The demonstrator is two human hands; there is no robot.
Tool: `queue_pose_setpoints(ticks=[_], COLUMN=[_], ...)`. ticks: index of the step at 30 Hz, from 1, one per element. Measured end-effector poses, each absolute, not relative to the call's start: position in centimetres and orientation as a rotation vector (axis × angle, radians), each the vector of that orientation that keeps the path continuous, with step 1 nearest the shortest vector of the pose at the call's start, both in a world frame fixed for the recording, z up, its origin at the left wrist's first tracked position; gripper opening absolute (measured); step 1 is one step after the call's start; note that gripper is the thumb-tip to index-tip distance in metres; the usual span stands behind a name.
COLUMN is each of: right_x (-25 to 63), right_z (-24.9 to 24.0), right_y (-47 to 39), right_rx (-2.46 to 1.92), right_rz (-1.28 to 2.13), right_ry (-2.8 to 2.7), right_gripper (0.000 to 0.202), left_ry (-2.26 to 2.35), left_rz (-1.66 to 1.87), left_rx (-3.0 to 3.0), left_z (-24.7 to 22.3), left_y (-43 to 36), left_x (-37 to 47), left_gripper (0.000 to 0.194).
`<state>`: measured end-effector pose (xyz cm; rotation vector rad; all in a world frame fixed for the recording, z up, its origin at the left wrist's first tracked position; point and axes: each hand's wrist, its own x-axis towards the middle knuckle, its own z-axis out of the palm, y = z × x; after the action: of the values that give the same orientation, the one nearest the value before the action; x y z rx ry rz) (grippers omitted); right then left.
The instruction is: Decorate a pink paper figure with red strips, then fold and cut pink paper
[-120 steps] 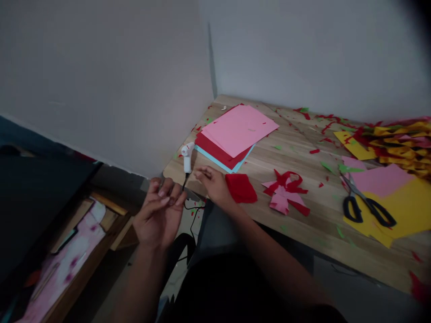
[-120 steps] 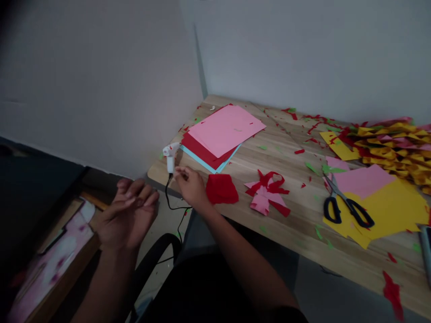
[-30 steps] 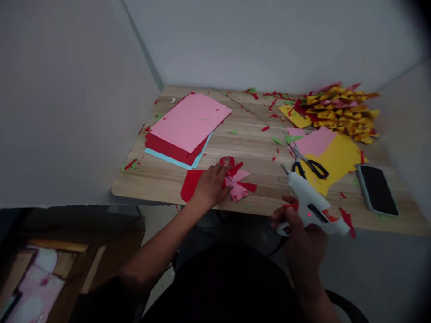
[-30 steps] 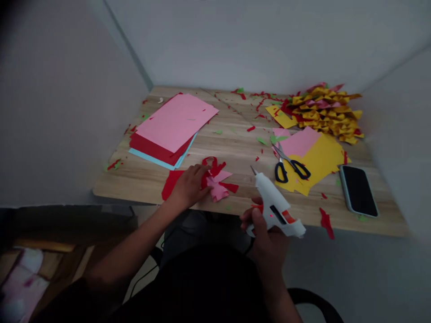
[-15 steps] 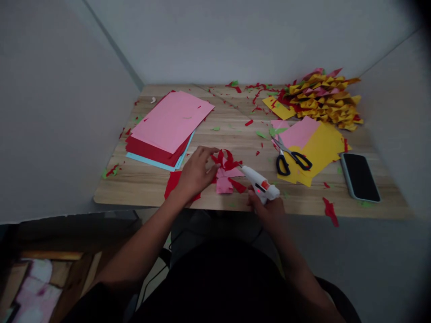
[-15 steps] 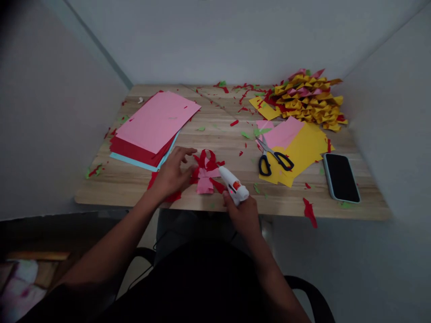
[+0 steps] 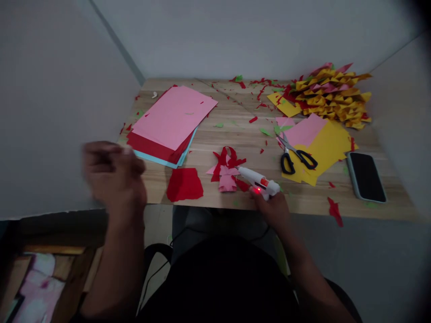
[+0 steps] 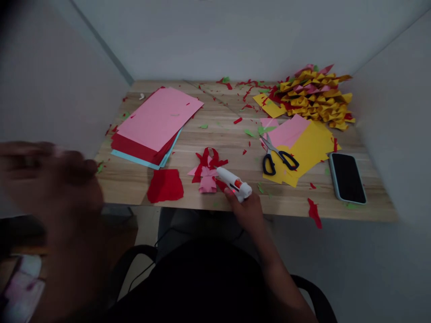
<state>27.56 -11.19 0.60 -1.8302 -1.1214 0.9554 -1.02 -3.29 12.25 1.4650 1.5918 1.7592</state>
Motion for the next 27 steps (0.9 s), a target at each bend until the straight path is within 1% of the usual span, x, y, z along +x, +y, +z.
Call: queue_pose_setpoints(ticks=[1,2,5,8,14,20,27], right_x=[27.6,27.6,27.6,27.5,26.8,26.7,26.4], right_z=[0.7,0.9,1.2,1.3,1.8,2.3,2.4], right_y=[-11.1,-11.0,-10.5,-10.0,-9.4,-9.3,-8.5], right_rx=[-1.864,-1.888,-1.943,-2.005,-2.032,-2.035,-2.092], right_rz=[0.919,0.894,0.888,0.891,0.955,0.932,0.94], right_ry=[-1.175,-1.226,-1.334,-1.392,-1.433,-1.5,-1.534], right_gripper=[0.043,0.044,0.046,0.047,0.047,0.048,0.05], left_ry=[1.423,1.284,1.23,1.274,1.304,1.317,1.402], left_rz=[1.814,1.756,1.575,1.532,1.388,1.399,1.329], left_rx=[1.281,1.137,1.089,1.233,1.492,1.516,1.554], left_z=[10.4,8.3,2.4,-1.1,-3.2,-4.7,-4.6], left_y=[-2.8,-2.3,-0.9,-0.6,-2.0,-1.7,-1.5], left_x=[-1.2,-1.3,-1.4,-1.0,1.3,1.8,1.7], left_gripper=[0.03,0.036,0.033,0.029,0.02,0.024,0.007])
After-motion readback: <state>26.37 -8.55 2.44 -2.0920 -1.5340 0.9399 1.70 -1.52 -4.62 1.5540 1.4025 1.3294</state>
